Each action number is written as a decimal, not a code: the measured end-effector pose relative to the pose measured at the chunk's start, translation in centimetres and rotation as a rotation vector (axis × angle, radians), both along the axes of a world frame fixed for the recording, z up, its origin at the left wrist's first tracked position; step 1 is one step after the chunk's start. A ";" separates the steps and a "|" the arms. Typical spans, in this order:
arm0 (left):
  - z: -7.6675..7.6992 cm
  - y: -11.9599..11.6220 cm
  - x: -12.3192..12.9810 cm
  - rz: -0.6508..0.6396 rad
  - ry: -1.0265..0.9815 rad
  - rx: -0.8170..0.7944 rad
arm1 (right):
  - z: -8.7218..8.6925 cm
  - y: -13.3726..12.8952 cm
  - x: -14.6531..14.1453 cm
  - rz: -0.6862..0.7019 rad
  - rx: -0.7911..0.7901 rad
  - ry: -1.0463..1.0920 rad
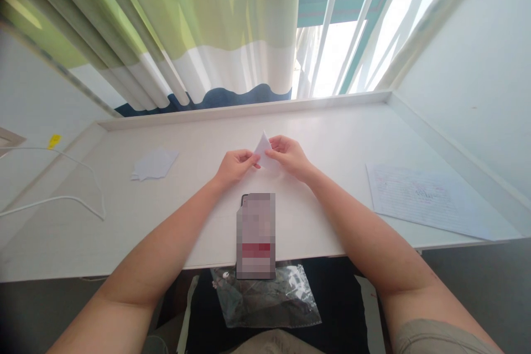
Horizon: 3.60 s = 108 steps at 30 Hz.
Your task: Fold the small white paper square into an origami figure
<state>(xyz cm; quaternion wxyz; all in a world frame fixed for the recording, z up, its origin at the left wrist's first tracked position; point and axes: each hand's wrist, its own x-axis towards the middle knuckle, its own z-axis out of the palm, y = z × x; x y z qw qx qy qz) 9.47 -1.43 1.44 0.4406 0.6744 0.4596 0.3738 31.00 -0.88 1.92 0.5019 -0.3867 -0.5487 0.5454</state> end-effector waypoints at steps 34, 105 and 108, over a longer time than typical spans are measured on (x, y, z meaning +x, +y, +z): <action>1.1 -1.0 0.8 -0.052 0.039 0.005 | 1.5 0.1 0.8 -0.163 0.141 -0.116; 1.3 -0.9 1.6 0.042 -0.288 -0.138 | 1.4 -0.8 0.0 0.027 0.034 -0.208; 0.9 -0.4 1.5 0.036 -0.319 -0.157 | 1.3 -0.8 0.2 0.052 0.050 -0.265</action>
